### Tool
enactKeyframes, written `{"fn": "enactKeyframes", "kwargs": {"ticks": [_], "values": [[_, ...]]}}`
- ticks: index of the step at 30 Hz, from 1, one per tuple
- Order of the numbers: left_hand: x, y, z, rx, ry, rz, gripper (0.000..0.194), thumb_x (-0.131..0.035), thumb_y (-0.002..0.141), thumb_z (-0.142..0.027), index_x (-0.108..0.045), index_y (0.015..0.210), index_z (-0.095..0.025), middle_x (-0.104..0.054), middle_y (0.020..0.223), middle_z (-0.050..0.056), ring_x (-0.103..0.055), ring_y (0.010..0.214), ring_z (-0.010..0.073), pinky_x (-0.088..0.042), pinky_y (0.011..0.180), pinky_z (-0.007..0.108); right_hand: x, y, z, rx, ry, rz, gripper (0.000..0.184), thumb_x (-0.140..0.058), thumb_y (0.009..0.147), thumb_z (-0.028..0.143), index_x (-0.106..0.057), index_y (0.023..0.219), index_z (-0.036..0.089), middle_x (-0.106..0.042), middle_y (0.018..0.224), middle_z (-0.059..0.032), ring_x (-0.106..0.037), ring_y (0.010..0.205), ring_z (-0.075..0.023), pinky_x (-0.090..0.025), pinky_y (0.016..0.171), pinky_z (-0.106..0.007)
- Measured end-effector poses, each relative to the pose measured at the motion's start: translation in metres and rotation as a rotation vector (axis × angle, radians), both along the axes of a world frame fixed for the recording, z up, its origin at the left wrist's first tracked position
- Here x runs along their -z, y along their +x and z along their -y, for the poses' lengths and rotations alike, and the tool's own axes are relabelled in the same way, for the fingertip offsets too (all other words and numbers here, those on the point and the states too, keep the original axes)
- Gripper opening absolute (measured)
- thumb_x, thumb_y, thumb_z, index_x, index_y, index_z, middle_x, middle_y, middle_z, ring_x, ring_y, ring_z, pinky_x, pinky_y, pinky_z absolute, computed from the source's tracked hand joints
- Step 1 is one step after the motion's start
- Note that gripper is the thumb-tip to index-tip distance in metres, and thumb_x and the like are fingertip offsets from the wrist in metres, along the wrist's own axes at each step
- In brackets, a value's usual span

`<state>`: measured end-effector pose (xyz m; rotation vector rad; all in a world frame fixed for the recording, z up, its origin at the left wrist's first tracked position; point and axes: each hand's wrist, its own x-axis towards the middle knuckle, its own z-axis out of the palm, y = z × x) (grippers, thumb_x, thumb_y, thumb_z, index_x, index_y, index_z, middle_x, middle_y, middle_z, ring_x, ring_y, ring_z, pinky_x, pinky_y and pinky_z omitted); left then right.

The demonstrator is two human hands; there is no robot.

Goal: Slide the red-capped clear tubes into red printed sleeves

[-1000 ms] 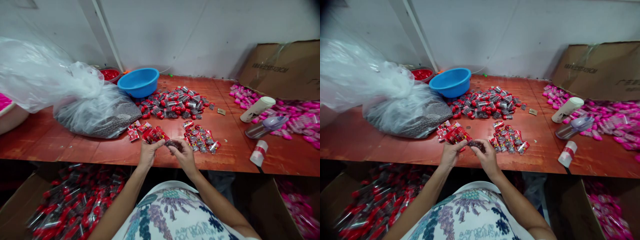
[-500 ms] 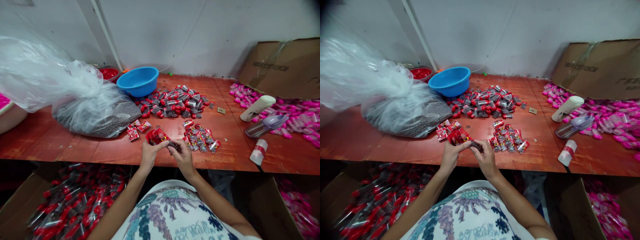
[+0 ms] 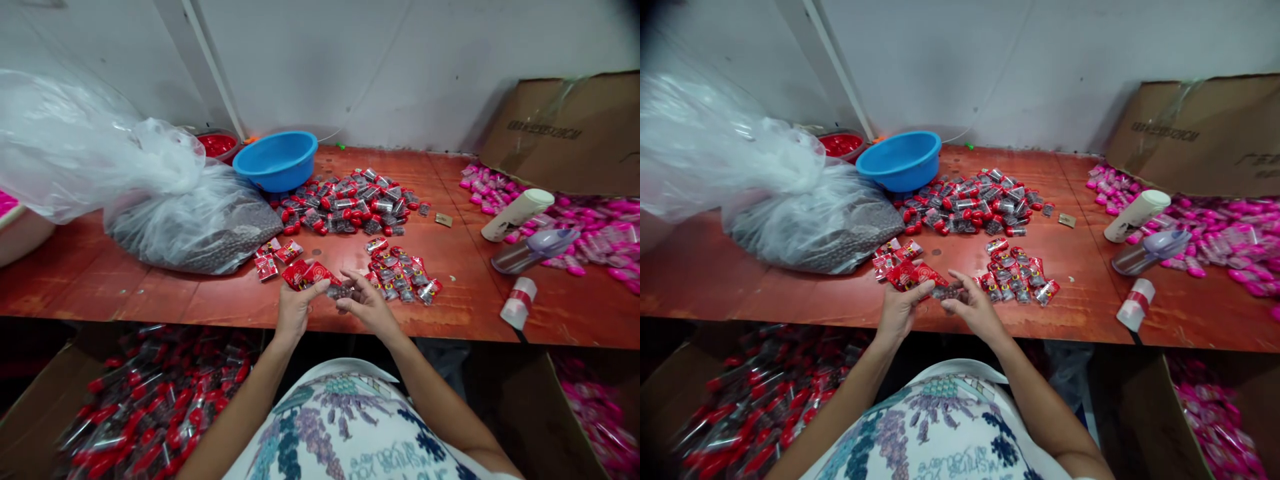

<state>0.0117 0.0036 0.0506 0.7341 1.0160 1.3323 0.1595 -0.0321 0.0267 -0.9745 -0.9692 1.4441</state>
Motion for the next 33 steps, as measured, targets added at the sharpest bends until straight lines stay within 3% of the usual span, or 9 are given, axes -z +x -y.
{"fn": "enactKeyframes", "kwargs": {"ticks": [5, 11, 18, 22, 26, 30, 33], "values": [[0.006, 0.005, 0.003, 0.062, -0.008, -0.072, 0.043, -0.081, 0.056, -0.02, -0.066, 0.096, -0.013, -0.067, 0.077, 0.001, -0.061, 0.07, 0.0139, -0.049, 0.074, 0.029, 0.006, 0.008, -0.001, -0.026, 0.004, 0.086, 0.044, -0.072, 0.07, 0.02, -0.062, 0.112, 0.026, -0.063, 0.078, 0.0035, -0.059, 0.063, -0.0102, -0.05, 0.056, -0.022], [0.006, 0.015, 0.004, 0.113, -0.059, -0.07, 0.027, -0.082, 0.053, -0.02, -0.065, 0.073, -0.012, -0.063, 0.066, -0.001, -0.057, 0.06, 0.0111, -0.049, 0.066, 0.025, 0.018, 0.014, -0.002, 0.066, 0.003, 0.211, 0.028, -0.076, 0.067, 0.026, -0.067, 0.093, 0.022, -0.063, 0.069, 0.0036, -0.056, 0.059, -0.0109, -0.045, 0.053, -0.022], [0.019, 0.026, 0.004, 0.216, -0.071, 0.003, 0.024, -0.081, 0.057, -0.017, -0.065, 0.074, -0.012, -0.066, 0.067, 0.001, -0.062, 0.061, 0.0125, -0.052, 0.064, 0.024, 0.028, 0.02, 0.0, 0.163, 0.01, 0.358, 0.024, -0.073, 0.068, 0.031, -0.064, 0.088, 0.022, -0.062, 0.074, 0.0028, -0.056, 0.064, -0.0131, -0.046, 0.058, -0.024], [0.025, 0.026, 0.001, 0.191, -0.215, 0.137, 0.041, -0.08, 0.06, -0.02, -0.065, 0.098, -0.013, -0.073, 0.086, 0.007, -0.069, 0.076, 0.0216, -0.057, 0.072, 0.036, 0.027, 0.054, -0.005, 0.3, -0.045, 0.538, 0.031, -0.068, 0.071, 0.04, -0.063, 0.096, 0.02, -0.063, 0.072, 0.002, -0.057, 0.062, -0.0149, -0.044, 0.057, -0.025], [0.029, 0.016, -0.004, 0.1, -0.286, 0.196, 0.038, -0.076, 0.065, -0.02, -0.062, 0.1, -0.013, -0.074, 0.086, 0.009, -0.07, 0.081, 0.0263, -0.058, 0.071, 0.039, 0.017, 0.105, -0.011, 0.472, -0.032, 0.97, 0.033, -0.061, 0.077, 0.043, -0.065, 0.102, 0.021, -0.063, 0.086, -0.0032, -0.06, 0.074, -0.0195, -0.046, 0.067, -0.031], [0.03, 0.01, -0.008, 0.076, -0.297, 0.19, 0.039, -0.076, 0.063, -0.015, -0.063, 0.099, -0.012, -0.074, 0.084, 0.01, -0.071, 0.082, 0.0264, -0.059, 0.071, 0.036, 0.006, 0.119, -0.037, 0.588, 0.085, 1.324, 0.033, -0.048, 0.087, 0.036, -0.063, 0.111, 0.02, -0.058, 0.105, -0.011, -0.059, 0.09, -0.0241, -0.046, 0.078, -0.037], [0.028, 0.01, -0.008, 0.08, -0.302, 0.211, 0.04, -0.079, 0.058, -0.013, -0.064, 0.095, -0.011, -0.074, 0.081, 0.01, -0.071, 0.081, 0.0248, -0.058, 0.071, 0.031, 0.0, 0.101, -0.08, 0.463, 0.222, 1.339, 0.031, -0.041, 0.092, 0.025, -0.063, 0.113, 0.02, -0.059, 0.105, -0.0104, -0.059, 0.094, -0.0227, -0.045, 0.083, -0.036]]}}
